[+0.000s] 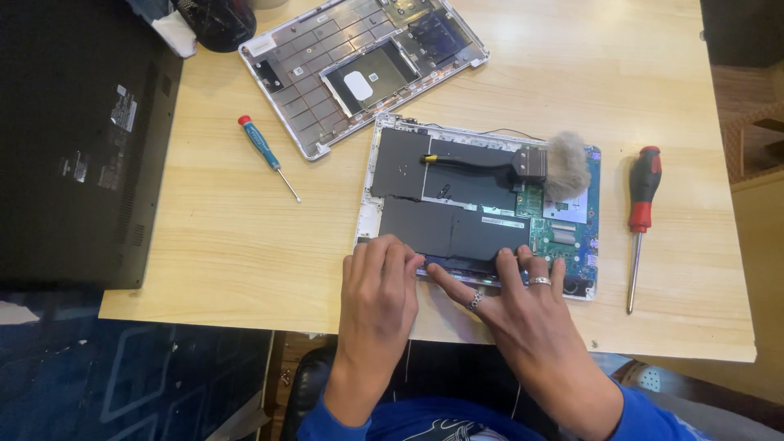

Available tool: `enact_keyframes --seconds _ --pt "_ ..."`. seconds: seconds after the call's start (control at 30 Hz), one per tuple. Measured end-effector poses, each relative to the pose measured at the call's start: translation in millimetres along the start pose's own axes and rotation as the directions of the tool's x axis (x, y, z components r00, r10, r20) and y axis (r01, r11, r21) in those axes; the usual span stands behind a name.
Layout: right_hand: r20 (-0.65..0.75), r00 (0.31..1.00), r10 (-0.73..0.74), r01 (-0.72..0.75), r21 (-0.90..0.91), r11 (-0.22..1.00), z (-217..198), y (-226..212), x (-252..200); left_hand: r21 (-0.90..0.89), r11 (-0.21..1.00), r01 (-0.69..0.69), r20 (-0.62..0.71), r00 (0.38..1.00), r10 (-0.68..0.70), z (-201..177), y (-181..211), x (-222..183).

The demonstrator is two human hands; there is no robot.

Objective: The person is disassembling a laptop, removing internal screws with a screwdriver, and cleaning the components with a brush.

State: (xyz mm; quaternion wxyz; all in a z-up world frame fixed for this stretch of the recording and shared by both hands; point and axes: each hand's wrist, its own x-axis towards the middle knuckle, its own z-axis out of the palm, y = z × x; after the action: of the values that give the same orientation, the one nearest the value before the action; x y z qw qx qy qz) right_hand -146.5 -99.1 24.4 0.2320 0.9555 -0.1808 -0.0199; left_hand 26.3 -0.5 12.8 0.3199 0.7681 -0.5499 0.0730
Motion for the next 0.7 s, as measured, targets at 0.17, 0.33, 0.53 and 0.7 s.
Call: enact_keyframes --seconds 0.17,0.33,0.53,0.7 --pt "-0.082 0.994 0.074 -0.063 0.123 0.990 16.7 -3.1 -8.0 -0.036 0.999 0.001 -0.029 1.000 -0.002 2.8 -5.4 0.6" --pt "-0.047 0.991 0.129 -0.098 0.418 0.903 6.0 6.9 -16.0 -0.005 0.999 -0.033 -0.041 0.999 0.033 5.1 -5.4 1.3" --pt "0.041 0.960 0.278 -0.175 0.860 0.479 -18.9 34.7 -31.4 -0.139 0.990 -0.010 -0.032 0.999 0.005 2.8 -8.2 0.8" --pt "-0.093 0.698 0.710 -0.521 0.613 0.593 -7.4 69.8 -41.4 -0.284 0.959 -0.026 0.052 0.998 0.042 -17.0 -11.3 26.0"
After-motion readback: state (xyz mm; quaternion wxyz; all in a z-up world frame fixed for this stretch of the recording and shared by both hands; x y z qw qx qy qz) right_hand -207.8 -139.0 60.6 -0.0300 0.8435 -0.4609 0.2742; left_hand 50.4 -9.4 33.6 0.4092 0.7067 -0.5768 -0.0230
